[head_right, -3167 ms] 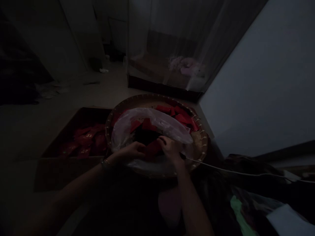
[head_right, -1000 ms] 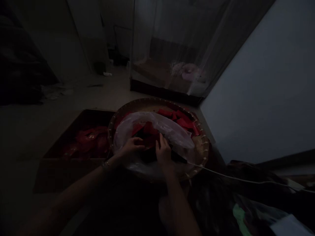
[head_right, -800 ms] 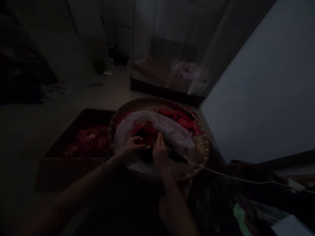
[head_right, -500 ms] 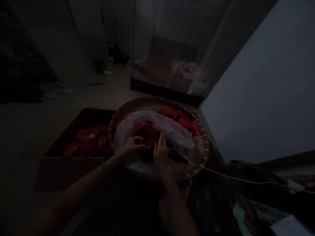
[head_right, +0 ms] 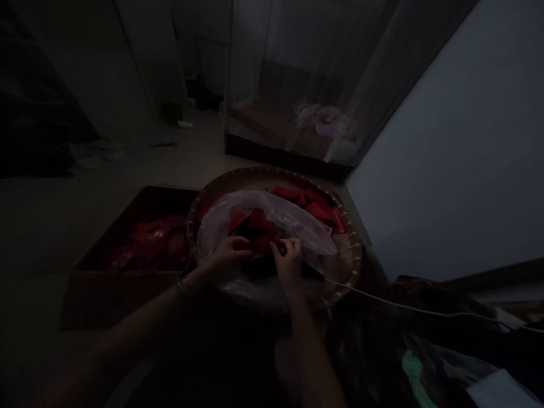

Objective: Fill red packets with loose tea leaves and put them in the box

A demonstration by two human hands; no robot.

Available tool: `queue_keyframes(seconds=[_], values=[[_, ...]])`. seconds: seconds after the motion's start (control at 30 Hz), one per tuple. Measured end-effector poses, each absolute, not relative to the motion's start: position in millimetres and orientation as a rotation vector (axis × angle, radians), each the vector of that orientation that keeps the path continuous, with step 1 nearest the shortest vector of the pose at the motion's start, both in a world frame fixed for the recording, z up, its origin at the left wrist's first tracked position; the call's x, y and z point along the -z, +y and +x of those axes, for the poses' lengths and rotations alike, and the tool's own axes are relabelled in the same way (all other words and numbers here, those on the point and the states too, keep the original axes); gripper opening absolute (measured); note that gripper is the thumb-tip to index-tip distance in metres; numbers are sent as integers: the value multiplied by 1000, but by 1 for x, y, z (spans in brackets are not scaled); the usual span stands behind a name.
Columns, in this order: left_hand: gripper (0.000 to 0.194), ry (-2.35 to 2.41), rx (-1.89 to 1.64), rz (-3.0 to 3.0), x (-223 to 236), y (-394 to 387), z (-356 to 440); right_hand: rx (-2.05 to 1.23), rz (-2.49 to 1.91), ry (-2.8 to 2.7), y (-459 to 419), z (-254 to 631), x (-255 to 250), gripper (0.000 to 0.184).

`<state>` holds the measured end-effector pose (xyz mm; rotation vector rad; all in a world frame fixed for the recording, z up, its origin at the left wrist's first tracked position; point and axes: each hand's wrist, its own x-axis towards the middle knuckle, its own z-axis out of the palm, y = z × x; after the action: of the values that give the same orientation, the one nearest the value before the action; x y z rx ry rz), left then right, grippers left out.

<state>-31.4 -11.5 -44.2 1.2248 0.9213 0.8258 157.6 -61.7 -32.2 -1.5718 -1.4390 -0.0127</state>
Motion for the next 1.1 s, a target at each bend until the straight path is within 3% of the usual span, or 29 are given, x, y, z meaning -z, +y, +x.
queue_keyframes(seconds=[0.3,0.53,0.63,0.73,0.9,1.1], values=[[31,946,-892,1269,41,-13,-31,-113,-1460,-1548,-63,171,31,18],[32,961,-908,1357,41,-12,-31,-125,-1463,-1543,-67,169,24,30],[32,1008,-965,1336,39,-11,-31,-205,-1491,-1527,-69,168,19,27],[38,961,-963,1231,36,-11,-30,-496,-1495,-1432,-70,166,16,22],[53,821,-871,1061,34,-12,-30,-1221,-1287,-1197,-75,164,12,37],[46,797,-806,1190,36,-11,-31,-1616,-1071,-1025,-82,160,9,40]])
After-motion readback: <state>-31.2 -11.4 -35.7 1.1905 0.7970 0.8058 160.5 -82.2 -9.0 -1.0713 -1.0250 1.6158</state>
